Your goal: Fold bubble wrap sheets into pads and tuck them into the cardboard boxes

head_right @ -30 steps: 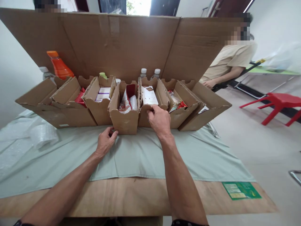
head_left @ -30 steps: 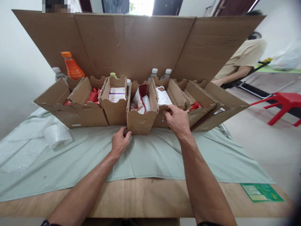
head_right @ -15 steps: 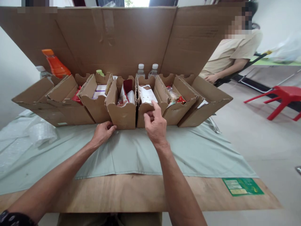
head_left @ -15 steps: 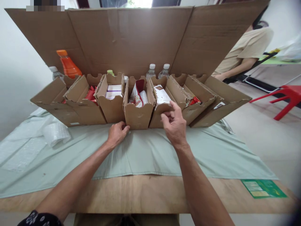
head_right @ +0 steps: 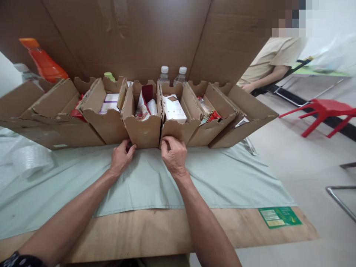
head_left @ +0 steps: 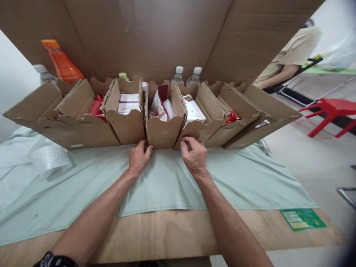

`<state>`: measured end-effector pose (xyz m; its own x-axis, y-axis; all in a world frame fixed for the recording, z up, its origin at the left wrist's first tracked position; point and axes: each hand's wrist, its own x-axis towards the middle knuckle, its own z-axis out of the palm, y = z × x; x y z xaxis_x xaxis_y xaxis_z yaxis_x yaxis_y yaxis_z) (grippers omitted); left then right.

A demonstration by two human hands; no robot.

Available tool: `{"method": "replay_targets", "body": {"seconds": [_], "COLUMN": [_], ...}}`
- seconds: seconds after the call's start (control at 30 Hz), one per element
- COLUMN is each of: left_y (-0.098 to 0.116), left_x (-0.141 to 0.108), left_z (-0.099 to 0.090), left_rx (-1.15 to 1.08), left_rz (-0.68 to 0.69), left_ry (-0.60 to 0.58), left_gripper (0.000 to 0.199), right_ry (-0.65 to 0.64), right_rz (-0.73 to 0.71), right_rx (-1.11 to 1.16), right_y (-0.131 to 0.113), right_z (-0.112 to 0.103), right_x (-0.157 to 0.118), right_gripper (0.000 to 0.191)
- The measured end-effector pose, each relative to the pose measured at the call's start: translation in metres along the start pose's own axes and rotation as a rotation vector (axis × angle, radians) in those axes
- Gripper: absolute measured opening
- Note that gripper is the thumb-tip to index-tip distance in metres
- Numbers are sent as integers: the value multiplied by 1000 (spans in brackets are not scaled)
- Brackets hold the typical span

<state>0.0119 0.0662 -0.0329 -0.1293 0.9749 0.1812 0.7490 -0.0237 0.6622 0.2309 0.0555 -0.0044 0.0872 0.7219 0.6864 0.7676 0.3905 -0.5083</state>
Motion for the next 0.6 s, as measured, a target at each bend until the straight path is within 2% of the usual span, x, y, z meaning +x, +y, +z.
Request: {"method": "replay_targets", "body": {"seconds": [0.33,0.6], "left_y": [-5,-7], "left_x": [4,4], "left_z": [5,6], "left_rx": [-131,-214], "left_rz": [31,55], "left_ry": [38,70], "left_gripper": [38,37], "right_ry": [-129,-192], "right_rz": [-7,-36], "right_rx": [-6,-8], "right_y": [8,3], "right_z": [8,18], "right_x": [-3,-12], "right_gripper": [22,27]}}
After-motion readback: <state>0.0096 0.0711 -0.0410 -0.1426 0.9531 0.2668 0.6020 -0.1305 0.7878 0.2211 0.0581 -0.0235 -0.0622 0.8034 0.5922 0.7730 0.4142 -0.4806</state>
